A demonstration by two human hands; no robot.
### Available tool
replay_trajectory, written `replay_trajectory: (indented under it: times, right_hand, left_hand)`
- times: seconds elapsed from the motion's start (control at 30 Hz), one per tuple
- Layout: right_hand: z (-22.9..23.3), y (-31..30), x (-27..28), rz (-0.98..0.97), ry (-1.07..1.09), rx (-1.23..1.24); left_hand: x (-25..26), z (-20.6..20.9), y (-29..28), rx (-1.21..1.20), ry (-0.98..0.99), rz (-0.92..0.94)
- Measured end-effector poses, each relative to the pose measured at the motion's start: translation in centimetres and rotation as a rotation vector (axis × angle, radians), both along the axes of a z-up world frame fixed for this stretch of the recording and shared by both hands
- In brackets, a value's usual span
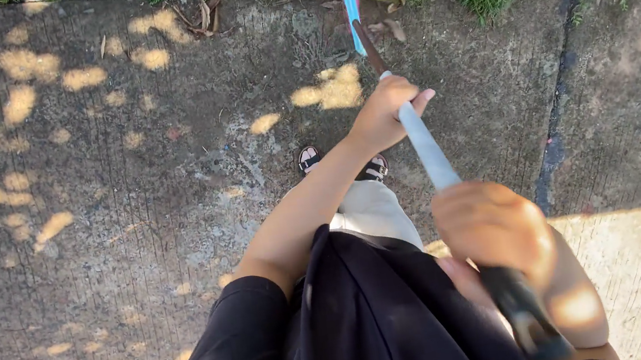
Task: Sweeping leaves and debris off a concrete pathway using a broom.
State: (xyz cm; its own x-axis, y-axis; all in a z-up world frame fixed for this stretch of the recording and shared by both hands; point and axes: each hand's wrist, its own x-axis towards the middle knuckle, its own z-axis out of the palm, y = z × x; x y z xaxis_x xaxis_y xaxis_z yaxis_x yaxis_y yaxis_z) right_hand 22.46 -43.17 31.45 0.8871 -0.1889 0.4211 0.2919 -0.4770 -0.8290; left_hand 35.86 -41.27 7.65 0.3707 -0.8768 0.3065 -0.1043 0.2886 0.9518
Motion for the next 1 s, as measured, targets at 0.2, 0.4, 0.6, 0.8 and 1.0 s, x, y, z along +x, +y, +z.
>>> replay_trajectory:
  times: [0.2,0.4,0.6,0.8,1.0]
  right_hand:
    - [6.6,-0.8,0.6,0.067,-0.051,0.342]
    - [-3.2,-2.0,5.3,0.038,-0.223,0.650]
    - [-14.9,1.5,11.3,0.135,-0.211,0.724]
    - [-13.5,-5.6,8.9,0.063,-0.038,0.580]
    - [-3.6,-14.7,4.4,0.006,0.177,0.255]
  left_hand:
    - [-0.2,2.3,3.9,0.154,-0.385,0.139]
    - [5.8,-5.0,13.5,0.514,-0.394,0.352]
    - [13.5,-13.4,19.2,0.783,-0.308,0.411]
    - [12.3,-15.9,7.2,0.487,-0.276,0.202]
    - [2.7,-11.3,-11.6,0.157,-0.104,0.159]
